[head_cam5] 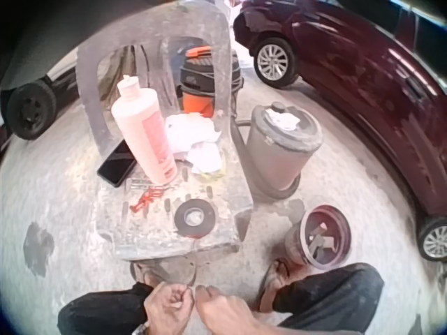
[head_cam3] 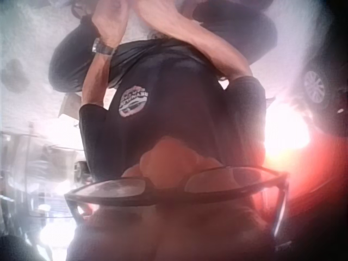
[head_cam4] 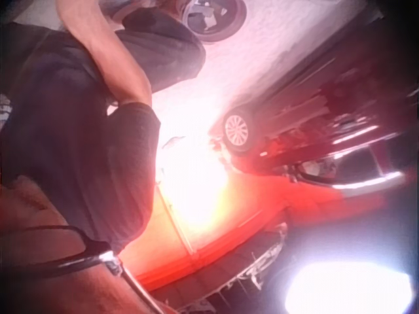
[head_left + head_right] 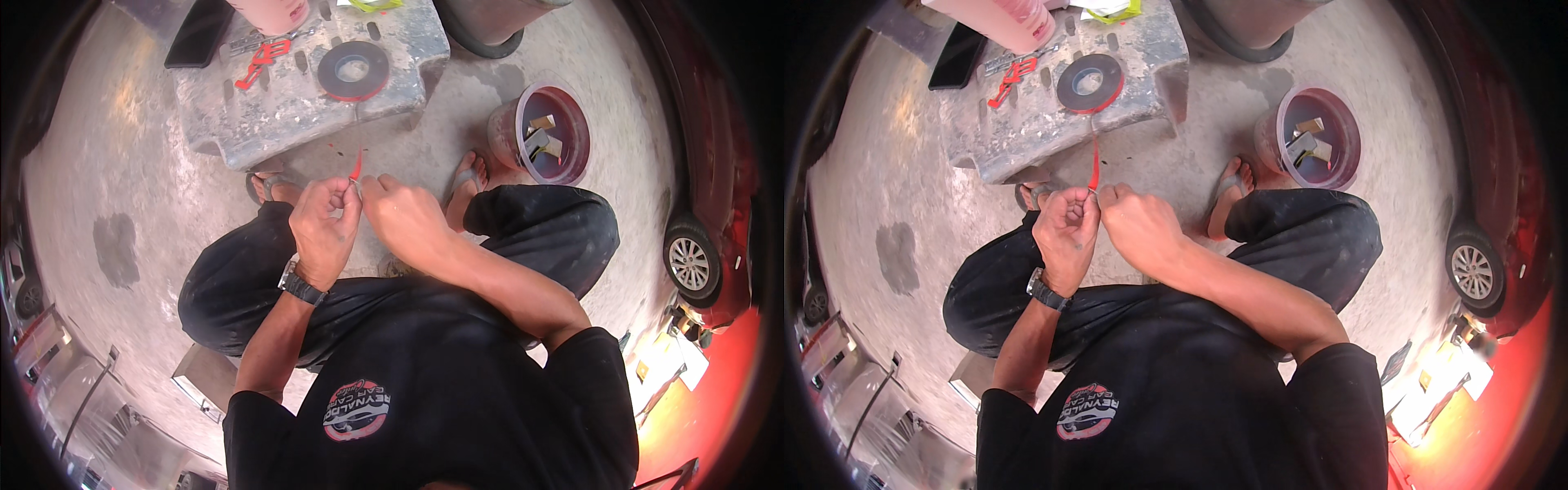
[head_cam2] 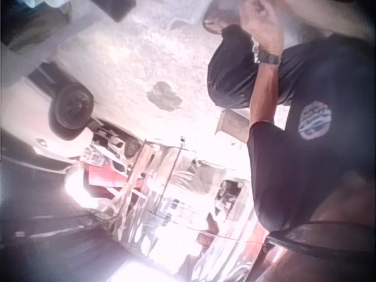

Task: The person sits on the floor and applies red tape to small red letter-shaped stickers using a green utility knife to cut the tape. The person repeatedly measures, cuts, and adheres tape to each sticker, placing finished pieces on a nearby plastic stool.

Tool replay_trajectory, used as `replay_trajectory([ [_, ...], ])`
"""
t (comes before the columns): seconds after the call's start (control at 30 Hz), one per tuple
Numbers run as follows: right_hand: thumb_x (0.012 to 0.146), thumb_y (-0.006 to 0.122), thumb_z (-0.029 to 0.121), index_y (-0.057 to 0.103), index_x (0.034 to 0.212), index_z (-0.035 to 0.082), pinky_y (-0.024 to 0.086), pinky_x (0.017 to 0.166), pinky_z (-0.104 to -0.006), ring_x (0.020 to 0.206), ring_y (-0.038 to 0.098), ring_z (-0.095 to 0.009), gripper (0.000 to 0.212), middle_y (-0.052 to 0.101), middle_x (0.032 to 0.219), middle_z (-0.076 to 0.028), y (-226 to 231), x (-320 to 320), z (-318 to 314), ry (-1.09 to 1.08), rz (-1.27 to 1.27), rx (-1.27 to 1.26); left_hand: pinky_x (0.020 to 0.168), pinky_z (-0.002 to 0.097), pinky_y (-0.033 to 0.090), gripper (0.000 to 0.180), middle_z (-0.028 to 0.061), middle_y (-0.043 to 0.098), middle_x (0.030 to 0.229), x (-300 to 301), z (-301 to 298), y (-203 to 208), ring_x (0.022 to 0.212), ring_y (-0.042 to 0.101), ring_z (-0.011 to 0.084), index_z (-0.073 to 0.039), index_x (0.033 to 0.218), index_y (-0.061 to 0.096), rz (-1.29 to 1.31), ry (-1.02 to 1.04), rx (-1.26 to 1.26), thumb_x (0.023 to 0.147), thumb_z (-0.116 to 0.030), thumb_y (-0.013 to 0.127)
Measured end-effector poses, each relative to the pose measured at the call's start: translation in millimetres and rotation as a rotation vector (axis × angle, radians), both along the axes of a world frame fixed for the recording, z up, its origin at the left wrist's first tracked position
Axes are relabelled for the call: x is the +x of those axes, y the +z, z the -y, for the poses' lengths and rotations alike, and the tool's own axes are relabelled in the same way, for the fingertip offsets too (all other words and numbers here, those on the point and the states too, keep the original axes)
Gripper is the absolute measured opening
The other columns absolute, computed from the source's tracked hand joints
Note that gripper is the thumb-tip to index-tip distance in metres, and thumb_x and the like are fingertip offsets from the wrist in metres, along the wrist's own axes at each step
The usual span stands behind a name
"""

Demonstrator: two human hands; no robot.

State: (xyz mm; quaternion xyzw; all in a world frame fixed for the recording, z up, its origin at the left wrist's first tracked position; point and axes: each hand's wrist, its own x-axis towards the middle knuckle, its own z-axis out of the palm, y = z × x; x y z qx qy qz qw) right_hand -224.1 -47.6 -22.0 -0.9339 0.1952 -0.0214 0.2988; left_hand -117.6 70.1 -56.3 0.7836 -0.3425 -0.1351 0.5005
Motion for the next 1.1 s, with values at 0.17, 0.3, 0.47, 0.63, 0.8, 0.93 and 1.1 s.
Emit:
replay_trajectory([
  [0.17, 0.088, 0.059, 0.006, 0.061, 0.096, -0.006, 0.059, 0.062, -0.0502, 0.075, 0.071, -0.045, 0.015, 0.068, 0.091, -0.027, 0, 8, 1, -0.031, -0.012, 0.089, 0.064, 0.0289, 0.055, 0.009, 0.009, 0.069, 0.082, -1, 0, -3, 0.069, 0.067, 0.0159, 0.0, 0.095, 0.07, -0.115, 0.077, -0.002, 0.088, -0.003, 0.076],
  [0.3, 0.09, 0.059, 0.007, 0.063, 0.098, -0.004, 0.056, 0.065, -0.0518, 0.078, 0.069, -0.046, 0.014, 0.068, 0.091, -0.025, 5, 2, 8, -0.077, 0.031, 0.16, 0.067, 0.0278, 0.055, 0.011, 0.008, 0.071, 0.085, 2, 1, -5, 0.072, 0.068, 0.0135, 0.001, 0.099, 0.071, -0.242, 0.122, -0.046, 0.091, -0.005, 0.076],
  [0.47, 0.093, 0.061, 0.007, 0.066, 0.106, -0.002, 0.054, 0.064, -0.0515, 0.076, 0.067, -0.045, 0.017, 0.067, 0.088, -0.022, 15, -2, 15, -0.095, 0.036, 0.118, 0.069, 0.028, 0.055, 0.011, 0.0078, 0.07, 0.083, 4, 4, 0, 0.072, 0.067, 0.0135, 0.0, 0.098, 0.071, -0.156, 0.106, -0.054, 0.09, -0.005, 0.077],
  [0.63, 0.092, 0.062, 0.008, 0.065, 0.109, -0.003, 0.055, 0.058, -0.049, 0.07, 0.068, -0.041, 0.02, 0.065, 0.085, -0.019, 15, -1, 11, -0.02, 0.029, 0.007, 0.068, 0.028, 0.055, 0.01, 0.0075, 0.069, 0.081, 3, 6, 10, 0.071, 0.066, 0.0137, -0.001, 0.096, 0.071, -0.078, 0.071, -0.041, 0.088, -0.003, 0.077],
  [0.8, 0.091, 0.062, 0.008, 0.064, 0.108, -0.002, 0.055, 0.057, -0.0486, 0.067, 0.067, -0.041, 0.021, 0.065, 0.085, -0.019, 11, -1, 10, -0.011, 0.029, -0.032, 0.068, 0.0282, 0.055, 0.011, 0.0083, 0.07, 0.081, 3, 5, 8, 0.07, 0.067, 0.014, 0.0, 0.095, 0.071, -0.102, 0.077, -0.026, 0.087, -0.003, 0.077],
  [0.93, 0.091, 0.062, 0.008, 0.063, 0.102, -0.002, 0.054, 0.056, -0.0489, 0.066, 0.067, -0.041, 0.015, 0.065, 0.084, -0.019, 11, -1, 9, -0.008, 0.008, -0.039, 0.068, 0.0287, 0.055, 0.011, 0.0093, 0.07, 0.082, 3, 4, 4, 0.07, 0.067, 0.0146, 0.0, 0.096, 0.071, -0.122, 0.063, -0.009, 0.088, -0.003, 0.077],
  [1.1, 0.088, 0.058, 0.006, 0.063, 0.089, -0.006, 0.058, 0.064, -0.0529, 0.075, 0.071, -0.046, 0.013, 0.069, 0.089, -0.026, 7, 9, 11, -0.024, -0.013, 0.093, 0.067, 0.0279, 0.055, 0.011, 0.0095, 0.071, 0.083, 3, 2, -8, 0.071, 0.068, 0.0139, 0.001, 0.096, 0.071, -0.147, 0.083, -0.013, 0.089, -0.004, 0.077],
])
